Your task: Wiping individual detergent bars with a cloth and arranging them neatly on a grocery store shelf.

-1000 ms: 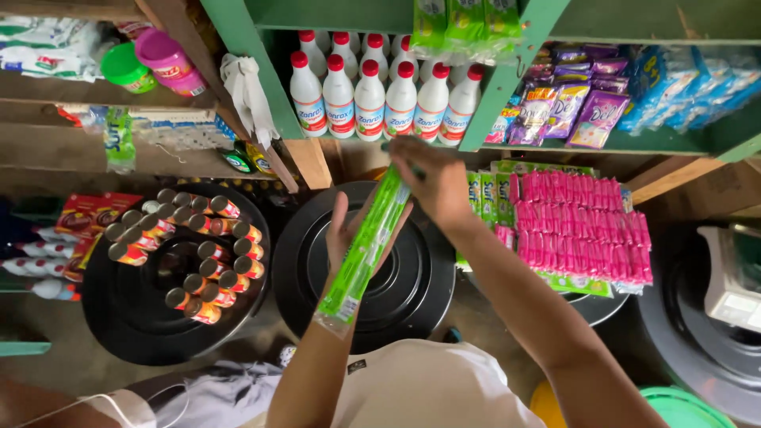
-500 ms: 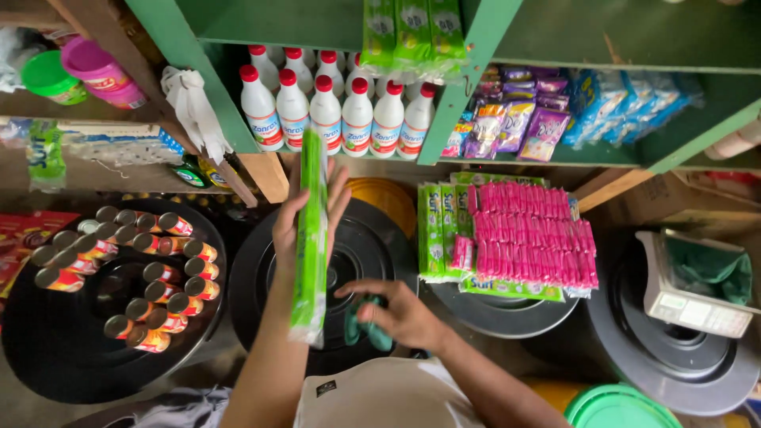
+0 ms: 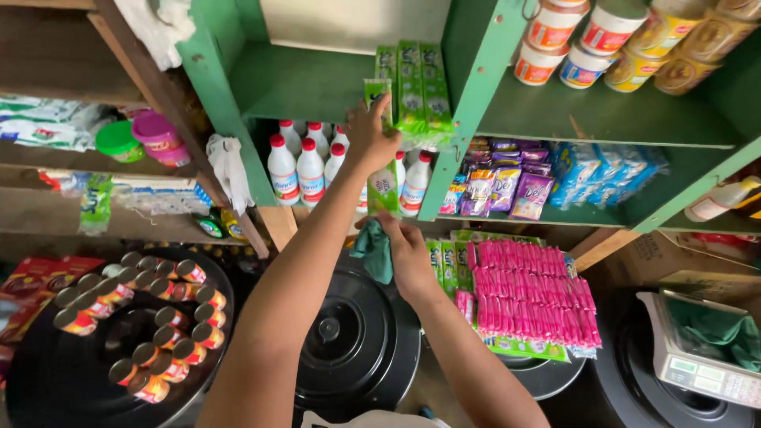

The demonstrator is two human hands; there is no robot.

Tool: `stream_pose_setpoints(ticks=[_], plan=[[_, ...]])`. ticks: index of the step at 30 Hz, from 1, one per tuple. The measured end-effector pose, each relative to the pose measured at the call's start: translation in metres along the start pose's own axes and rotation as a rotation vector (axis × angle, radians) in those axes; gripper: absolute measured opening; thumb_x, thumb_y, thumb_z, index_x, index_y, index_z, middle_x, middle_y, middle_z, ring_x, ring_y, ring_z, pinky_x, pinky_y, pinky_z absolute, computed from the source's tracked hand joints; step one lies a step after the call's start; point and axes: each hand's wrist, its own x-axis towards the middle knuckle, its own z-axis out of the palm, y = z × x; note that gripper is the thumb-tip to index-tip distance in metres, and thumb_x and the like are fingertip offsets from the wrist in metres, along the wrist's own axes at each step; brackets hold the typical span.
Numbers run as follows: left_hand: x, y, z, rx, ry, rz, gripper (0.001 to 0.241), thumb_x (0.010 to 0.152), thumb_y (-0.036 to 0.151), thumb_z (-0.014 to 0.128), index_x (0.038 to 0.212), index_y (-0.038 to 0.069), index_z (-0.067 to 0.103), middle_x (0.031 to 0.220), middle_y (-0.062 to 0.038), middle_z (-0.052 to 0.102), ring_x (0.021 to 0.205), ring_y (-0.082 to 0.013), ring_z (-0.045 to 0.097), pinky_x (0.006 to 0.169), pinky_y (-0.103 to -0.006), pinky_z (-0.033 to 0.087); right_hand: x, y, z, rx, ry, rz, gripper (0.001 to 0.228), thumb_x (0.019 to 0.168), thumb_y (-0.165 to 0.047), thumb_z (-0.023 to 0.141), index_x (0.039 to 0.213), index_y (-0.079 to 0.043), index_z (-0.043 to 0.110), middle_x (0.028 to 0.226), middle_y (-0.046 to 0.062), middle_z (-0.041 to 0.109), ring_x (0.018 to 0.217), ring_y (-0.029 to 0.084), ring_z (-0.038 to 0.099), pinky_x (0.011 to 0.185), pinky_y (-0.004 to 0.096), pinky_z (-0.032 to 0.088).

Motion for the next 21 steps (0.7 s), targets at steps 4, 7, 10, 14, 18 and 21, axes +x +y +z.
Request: stream_pose_setpoints(ticks=[4,7,10,14,18,21], plan=[[0.027,0.006,-0.015,0.082,-0.078,0.001,0.085,0.088,0.036,0.074,0.162,0.030,0.033,0.163,-0.027,0.028,0.149,-0.0584,0.017,0.115,-0.0763,0.014,0.015,0.001,0.004,0.061,-0.062,-0.094,0.039,0.109,-0.030,0.050,0.111,0.004,0.071,0.094,0.007,0.074,0.082,0.014,0.069,0.075,0.028,0.055],[0.029,0.007,-0.039,-0.118,-0.302,-0.166,0.085,0.095,0.063,0.059,0.161,0.025,0.022,0.170,-0.012,0.024,0.154,-0.0433,0.016,0.119,-0.0715,0.012,0.017,-0.007,0.012,0.093,-0.107,-0.075,0.042,0.113,-0.029,0.050,0.118,0.005,0.073,0.092,0.006,0.072,0.082,0.011,0.066,0.076,0.026,0.054],[0.024,-0.019,-0.052,-0.653,-0.421,-0.093,0.090,0.097,0.069,0.047,0.163,0.015,0.019,0.169,-0.013,0.028,0.154,-0.0300,0.031,0.122,-0.0477,0.029,0.023,-0.012,0.016,0.113,-0.114,-0.130,0.039,0.111,-0.026,0.050,0.121,0.004,0.070,0.093,0.007,0.073,0.081,0.013,0.068,0.075,0.027,0.055],[0.007,-0.022,-0.081,-0.525,-0.336,-0.048,0.078,0.095,0.053,0.061,0.157,0.011,0.041,0.150,-0.013,0.056,0.130,-0.0236,0.057,0.103,-0.0370,0.049,0.047,-0.020,0.014,0.071,-0.089,-0.124,0.041,0.110,-0.027,0.049,0.127,0.003,0.070,0.091,0.006,0.074,0.081,0.011,0.066,0.075,0.025,0.053],[-0.022,-0.031,-0.087,-0.525,-0.362,0.121,0.071,0.098,0.045,0.064,0.154,0.008,0.043,0.146,-0.013,0.057,0.125,-0.0203,0.062,0.094,-0.0358,0.055,0.070,-0.010,0.008,0.043,-0.086,-0.159,0.040,0.110,-0.027,0.050,0.127,0.003,0.071,0.092,0.005,0.073,0.079,0.011,0.066,0.072,0.025,0.052],[-0.022,-0.017,-0.093,-0.535,-0.400,0.054,0.074,0.095,0.046,0.063,0.157,0.012,0.041,0.133,-0.016,0.066,0.115,-0.0217,0.066,0.089,-0.0355,0.057,0.110,0.023,-0.012,0.153,0.013,-0.131,0.034,0.108,-0.022,0.054,0.125,0.003,0.068,0.100,0.005,0.073,0.087,0.012,0.068,0.078,0.027,0.056]])
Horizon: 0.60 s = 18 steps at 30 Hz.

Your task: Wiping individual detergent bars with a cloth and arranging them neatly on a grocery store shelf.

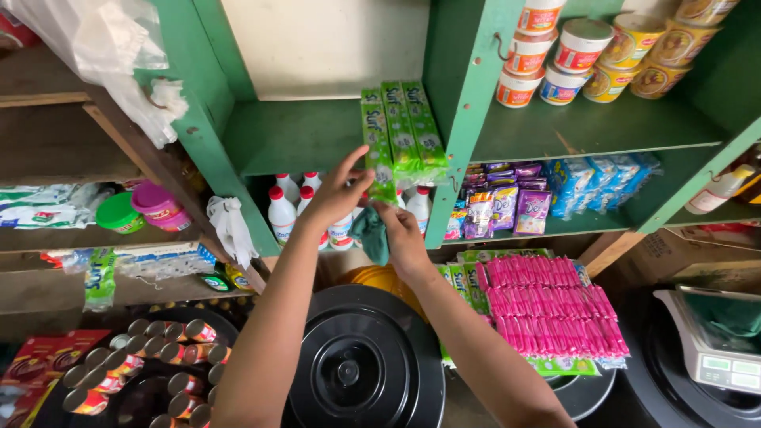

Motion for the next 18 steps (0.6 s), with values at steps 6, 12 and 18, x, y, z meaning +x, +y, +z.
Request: stream_pose_setpoints(ticks=[6,12,18], plan=[[0.046,-0.039,0.007,0.273,-0.020,-0.062,0.074,0.105,0.059,0.047,0.165,0.019,0.034,0.138,-0.029,0.059,0.123,-0.0417,0.060,0.102,-0.0450,0.049,0.036,0.008,-0.017,-0.047,0.007,-0.078,0.036,0.107,-0.024,0.055,0.127,0.004,0.067,0.112,0.007,0.073,0.100,0.013,0.068,0.090,0.029,0.054],[0.071,0.006,0.009,0.415,-0.076,-0.179,0.083,0.095,0.069,0.031,0.163,0.023,0.018,0.162,-0.017,0.035,0.133,-0.0455,0.051,0.110,-0.0482,0.043,0.065,0.011,-0.019,0.075,0.068,0.015,0.039,0.105,-0.027,0.054,0.131,0.001,0.063,0.118,0.006,0.073,0.105,0.013,0.069,0.093,0.028,0.055],[0.114,-0.042,0.006,0.527,-0.109,-0.208,0.077,0.098,0.066,0.029,0.163,0.026,0.021,0.163,-0.013,0.036,0.136,-0.0432,0.049,0.113,-0.0474,0.041,0.070,-0.009,-0.005,0.071,0.078,0.098,0.039,0.106,-0.031,0.054,0.127,-0.001,0.066,0.105,0.006,0.072,0.088,0.013,0.069,0.076,0.030,0.056]])
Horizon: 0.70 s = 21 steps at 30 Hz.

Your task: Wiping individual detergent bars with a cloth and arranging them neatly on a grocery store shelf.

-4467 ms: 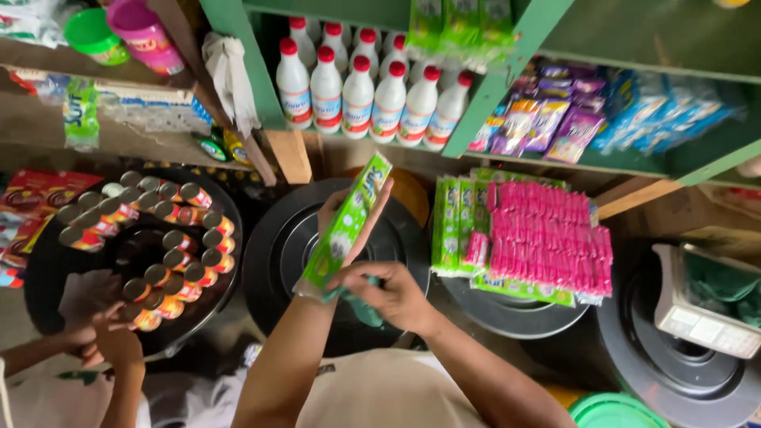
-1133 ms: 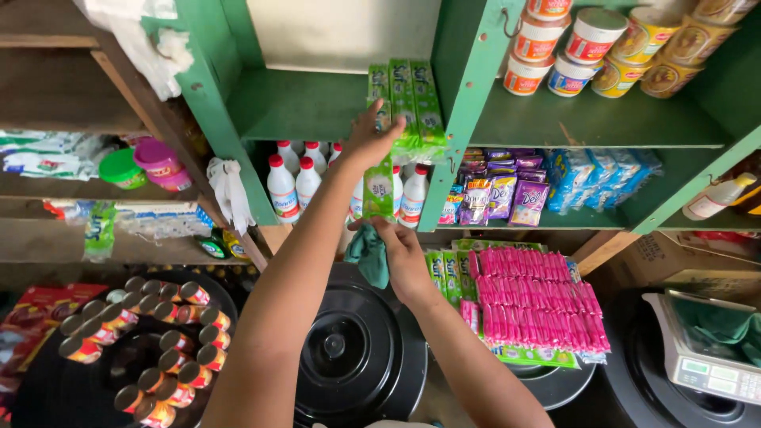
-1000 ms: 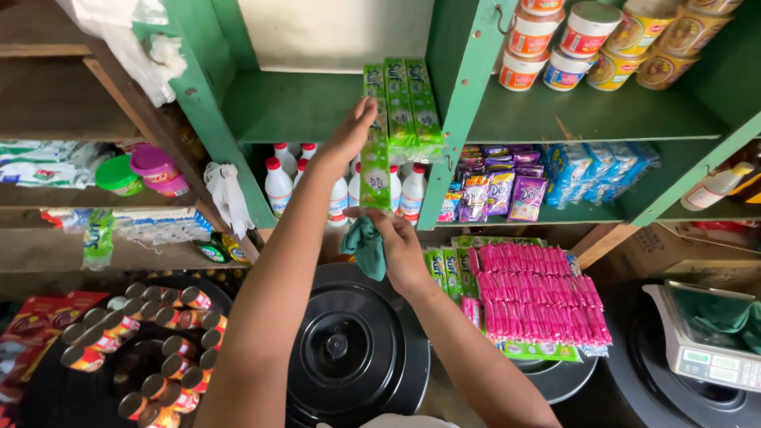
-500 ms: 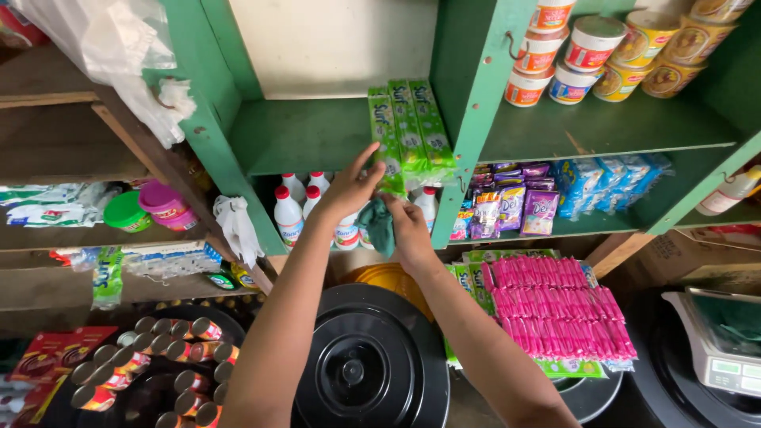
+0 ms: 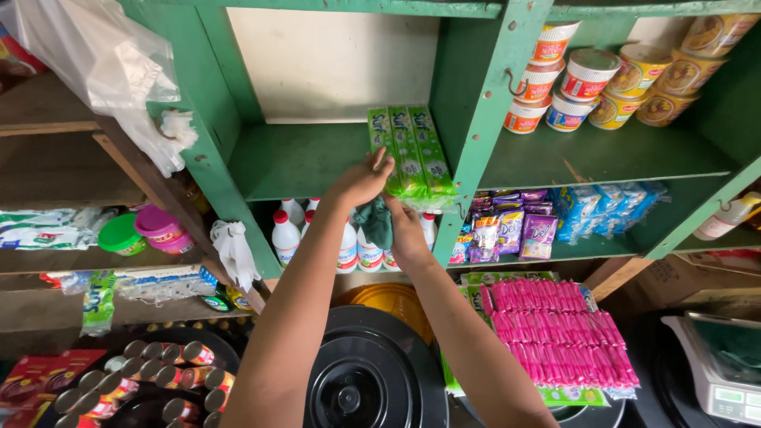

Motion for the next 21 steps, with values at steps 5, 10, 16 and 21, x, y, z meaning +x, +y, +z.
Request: stream_pose_setpoints(ticks=[5,10,16,21], plan=[[-0.018,-0.002,0.010,-0.076,0.081,0.013,0.077,0.100,0.055,0.037,0.167,0.024,0.018,0.154,-0.019,0.049,0.128,-0.0447,0.057,0.107,-0.0485,0.046,-0.029,0.008,-0.002,-0.206,-0.004,-0.047,0.038,0.105,-0.032,0.056,0.123,-0.001,0.069,0.101,0.003,0.069,0.089,0.011,0.063,0.078,0.030,0.051],[-0.090,0.039,-0.008,-0.376,0.185,0.092,0.083,0.092,0.049,0.056,0.160,0.018,0.022,0.153,-0.019,0.046,0.109,-0.0424,0.066,0.090,-0.0489,0.056,-0.093,0.013,-0.020,-0.465,-0.115,-0.096,0.040,0.105,-0.034,0.055,0.123,-0.002,0.070,0.113,-0.001,0.069,0.106,0.005,0.059,0.097,0.022,0.046],[-0.088,0.001,0.030,-0.331,0.366,0.195,0.082,0.096,0.056,0.067,0.159,0.012,0.038,0.133,-0.025,0.068,0.094,-0.0286,0.077,0.089,-0.0403,0.059,-0.134,0.033,-0.070,-0.307,0.042,0.154,0.042,0.104,-0.034,0.057,0.116,0.003,0.074,0.098,0.008,0.074,0.090,0.018,0.065,0.082,0.034,0.051],[-0.150,0.051,0.002,-0.281,0.656,0.297,0.069,0.096,0.037,0.073,0.151,0.004,0.047,0.137,-0.026,0.062,0.103,-0.0302,0.073,0.090,-0.0382,0.057,-0.141,-0.008,-0.054,-0.745,0.021,-0.283,0.017,0.104,-0.019,0.066,0.103,-0.002,0.071,0.098,0.002,0.069,0.095,0.009,0.059,0.089,0.024,0.049]])
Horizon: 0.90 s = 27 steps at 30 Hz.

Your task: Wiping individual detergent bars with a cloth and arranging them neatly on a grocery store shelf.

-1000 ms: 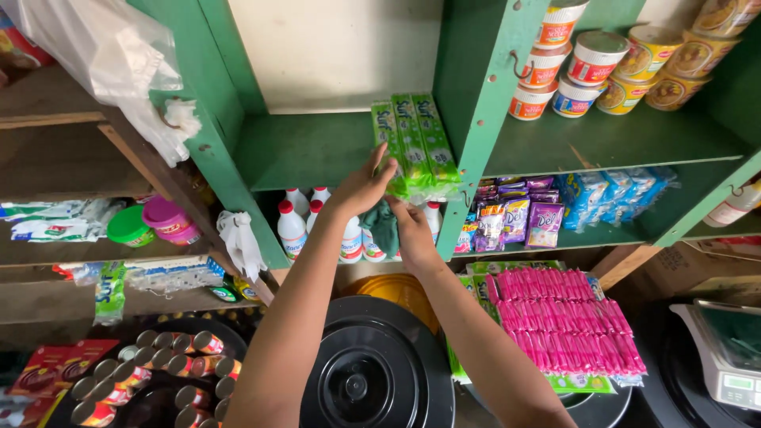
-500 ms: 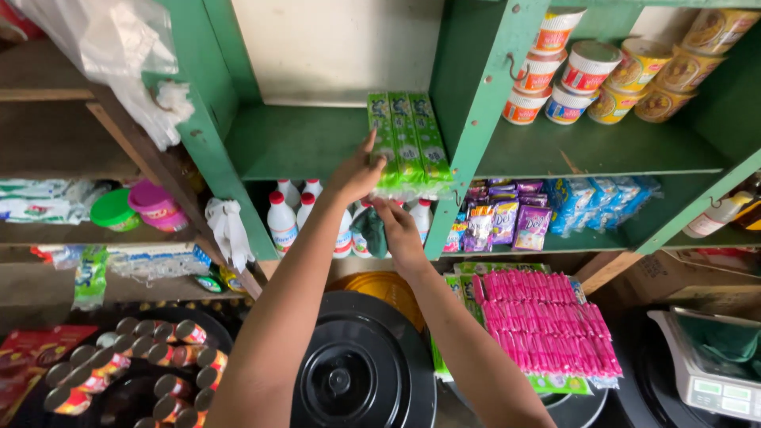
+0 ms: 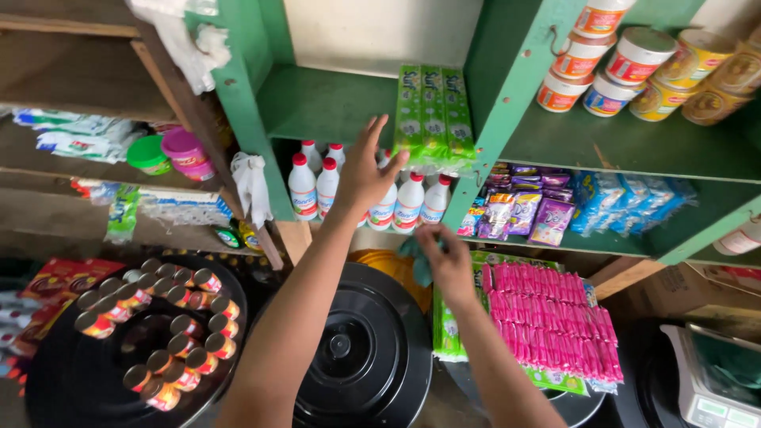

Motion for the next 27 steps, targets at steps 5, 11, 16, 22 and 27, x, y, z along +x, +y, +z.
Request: stream_pose_setpoints(ticks=[5,11,16,22,27], plan=[[-0.025,0.032,-0.110,-0.518,-0.006,0.048,0.043,0.102,0.013,0.075,0.140,0.001,0.059,0.134,-0.018,0.067,0.111,-0.0209,0.071,0.098,-0.0325,0.059,0.027,-0.150,-0.040,-0.007,0.040,-0.294,0.014,0.103,-0.002,0.067,0.115,-0.009,0.063,0.104,-0.001,0.062,0.096,0.009,0.059,0.086,0.023,0.049],[-0.083,0.073,-0.194,-0.583,0.280,0.064,0.025,0.103,0.008,0.076,0.124,0.000,0.065,0.116,-0.011,0.072,0.099,-0.0159,0.073,0.090,-0.0331,0.064,0.015,-0.204,-0.030,0.015,0.239,-0.657,0.012,0.112,0.003,0.070,0.110,-0.003,0.060,0.104,0.003,0.063,0.093,0.011,0.058,0.089,0.023,0.049],[-0.137,0.119,-0.149,-0.511,0.156,-0.007,0.013,0.093,0.000,0.080,0.102,-0.002,0.071,0.101,-0.015,0.074,0.086,-0.0178,0.072,0.074,-0.0289,0.057,-0.050,-0.193,0.052,-0.015,-0.041,-0.662,0.012,0.099,0.004,0.073,0.104,-0.005,0.066,0.102,0.006,0.071,0.099,0.016,0.069,0.094,0.029,0.056],[-0.153,0.105,-0.124,-0.632,0.274,0.010,0.013,0.101,-0.002,0.078,0.111,0.002,0.071,0.107,-0.009,0.074,0.096,-0.0143,0.072,0.090,-0.0279,0.062,-0.064,-0.168,0.029,0.156,0.310,-0.440,0.012,0.101,0.001,0.073,0.108,-0.004,0.065,0.111,0.009,0.071,0.102,0.019,0.067,0.100,0.029,0.054],[-0.109,0.114,-0.095,-0.568,0.151,-0.013,0.026,0.095,0.009,0.075,0.075,0.012,0.058,0.101,-0.010,0.075,0.089,-0.0123,0.075,0.084,-0.0267,0.065,-0.025,-0.147,-0.095,-0.745,0.462,-0.689,0.021,0.089,0.007,0.079,0.106,-0.001,0.070,0.102,0.011,0.069,0.097,0.025,0.065,0.088,0.036,0.048]])
